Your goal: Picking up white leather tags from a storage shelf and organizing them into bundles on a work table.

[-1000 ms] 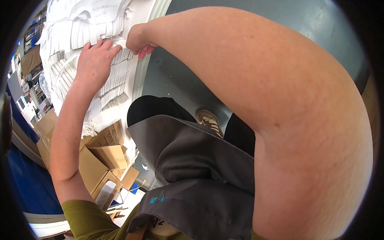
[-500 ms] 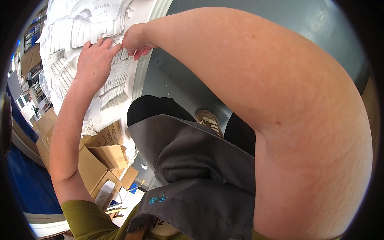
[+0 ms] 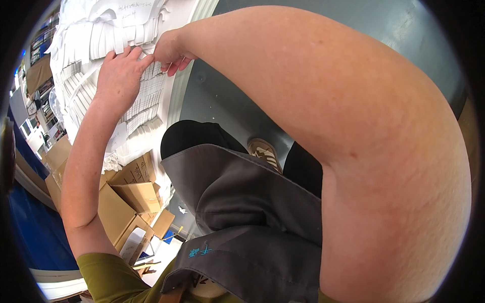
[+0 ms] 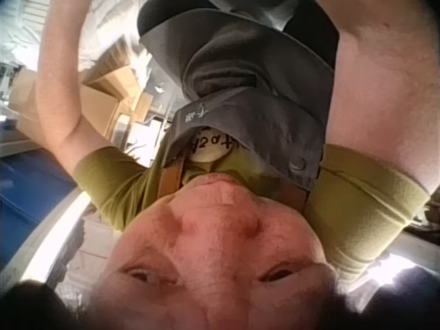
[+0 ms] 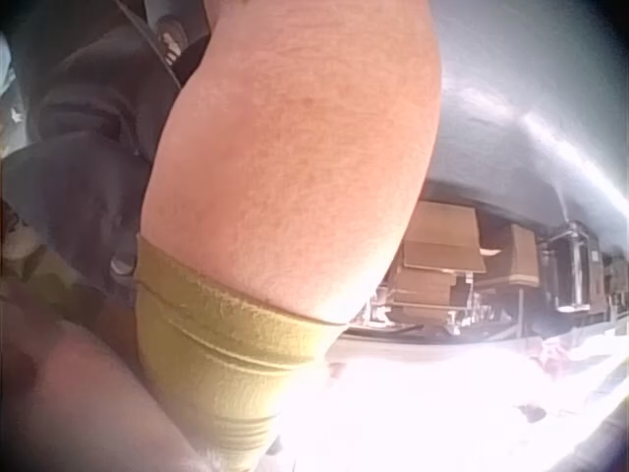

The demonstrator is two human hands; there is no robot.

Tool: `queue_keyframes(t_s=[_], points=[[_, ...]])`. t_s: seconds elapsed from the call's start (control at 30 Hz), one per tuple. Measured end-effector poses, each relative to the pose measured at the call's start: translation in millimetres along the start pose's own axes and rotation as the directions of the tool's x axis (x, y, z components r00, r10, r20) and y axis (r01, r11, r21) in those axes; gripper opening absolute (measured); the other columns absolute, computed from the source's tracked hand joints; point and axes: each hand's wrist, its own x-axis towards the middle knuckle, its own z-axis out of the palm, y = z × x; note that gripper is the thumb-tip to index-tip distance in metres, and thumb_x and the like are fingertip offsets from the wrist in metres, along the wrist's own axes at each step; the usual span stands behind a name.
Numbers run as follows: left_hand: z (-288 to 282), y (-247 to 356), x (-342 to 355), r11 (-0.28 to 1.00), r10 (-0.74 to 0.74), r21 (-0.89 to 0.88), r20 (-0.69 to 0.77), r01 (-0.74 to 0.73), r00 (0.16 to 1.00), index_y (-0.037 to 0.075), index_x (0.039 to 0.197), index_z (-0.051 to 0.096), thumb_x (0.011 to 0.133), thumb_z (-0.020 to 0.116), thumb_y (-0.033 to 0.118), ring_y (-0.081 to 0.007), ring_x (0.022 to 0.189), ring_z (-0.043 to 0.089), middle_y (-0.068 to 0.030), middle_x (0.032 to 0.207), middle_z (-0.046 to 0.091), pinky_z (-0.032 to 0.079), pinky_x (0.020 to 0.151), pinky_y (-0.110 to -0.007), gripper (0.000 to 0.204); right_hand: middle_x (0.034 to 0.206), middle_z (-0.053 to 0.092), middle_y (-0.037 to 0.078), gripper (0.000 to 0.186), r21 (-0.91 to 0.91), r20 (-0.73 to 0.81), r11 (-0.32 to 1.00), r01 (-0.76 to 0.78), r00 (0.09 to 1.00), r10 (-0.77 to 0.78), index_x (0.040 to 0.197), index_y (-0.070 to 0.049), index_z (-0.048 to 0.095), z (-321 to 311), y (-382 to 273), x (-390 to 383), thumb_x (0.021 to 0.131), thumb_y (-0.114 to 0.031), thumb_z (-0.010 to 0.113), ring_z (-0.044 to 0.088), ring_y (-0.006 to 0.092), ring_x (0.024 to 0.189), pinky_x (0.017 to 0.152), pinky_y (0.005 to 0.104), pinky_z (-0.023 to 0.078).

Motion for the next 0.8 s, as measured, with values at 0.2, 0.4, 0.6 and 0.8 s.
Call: queue_keyframes(t_s=[0.2, 0.4, 0.6, 0.8], points=[[3, 0, 0, 1.0, 0.002, 0.021, -0.03, -0.001, 1.0, 0.016, 0.113, 0.058, 0.08, 0.054, -0.001, -0.0197, 0.11, 0.054, -0.0056, 0.109, 0.059, 0.039, 0.09, -0.036, 0.038, 0.099, 0.065, 0.003, 0.029, 0.029, 0.016, 1.0, -0.006, 1.0, 0.006, 0.116, -0.01, 0.057, 1, 1, 5, 0.087, -0.007, 0.058, 0.064, 0.014, 0.081, 0.075, 0.0302, 0.049], [-6, 1, 0, 1.0, -0.004, -0.004, 0.058, 0.005, 0.998, 0.016, 0.115, 0.059, 0.08, 0.051, -0.003, -0.0202, 0.112, 0.054, -0.0072, 0.115, 0.06, 0.039, 0.09, -0.035, 0.04, 0.101, 0.064, 0.003, 0.029, 0.043, 0.047, 0.999, -0.021, 0.999, 0.019, 0.117, -0.009, 0.055, 4, -1, 7, 0.088, -0.005, 0.056, 0.064, 0.0139, 0.083, 0.075, 0.0304, 0.049], [-30, -19, -47, 0.91, -0.089, -0.409, -0.358, -0.07, 0.929, 0.008, 0.114, 0.063, 0.084, 0.052, 0.0, -0.0257, 0.107, 0.057, -0.0093, 0.113, 0.063, 0.041, 0.094, -0.034, 0.033, 0.106, 0.063, 0.006, 0.033, 0.084, 0.009, 0.996, -0.039, 0.999, 0.039, 0.12, -0.005, 0.054, 11, -12, 7, 0.087, -0.006, 0.056, 0.063, 0.0152, 0.086, 0.074, 0.0312, 0.049], [-37, -56, -98, 0.831, -0.434, -0.494, -0.29, 0.255, 0.853, 0.005, 0.105, 0.067, 0.09, 0.059, 0.013, -0.0271, 0.104, 0.058, -0.0102, 0.11, 0.065, 0.042, 0.093, -0.035, 0.019, 0.104, 0.061, 0.006, 0.036, 0.072, -0.088, 0.995, -0.063, 0.994, 0.07, 0.115, -0.002, 0.059, 6, -5, 14, 0.082, -0.015, 0.066, 0.059, 0.0147, 0.089, 0.073, 0.0303, 0.048]])
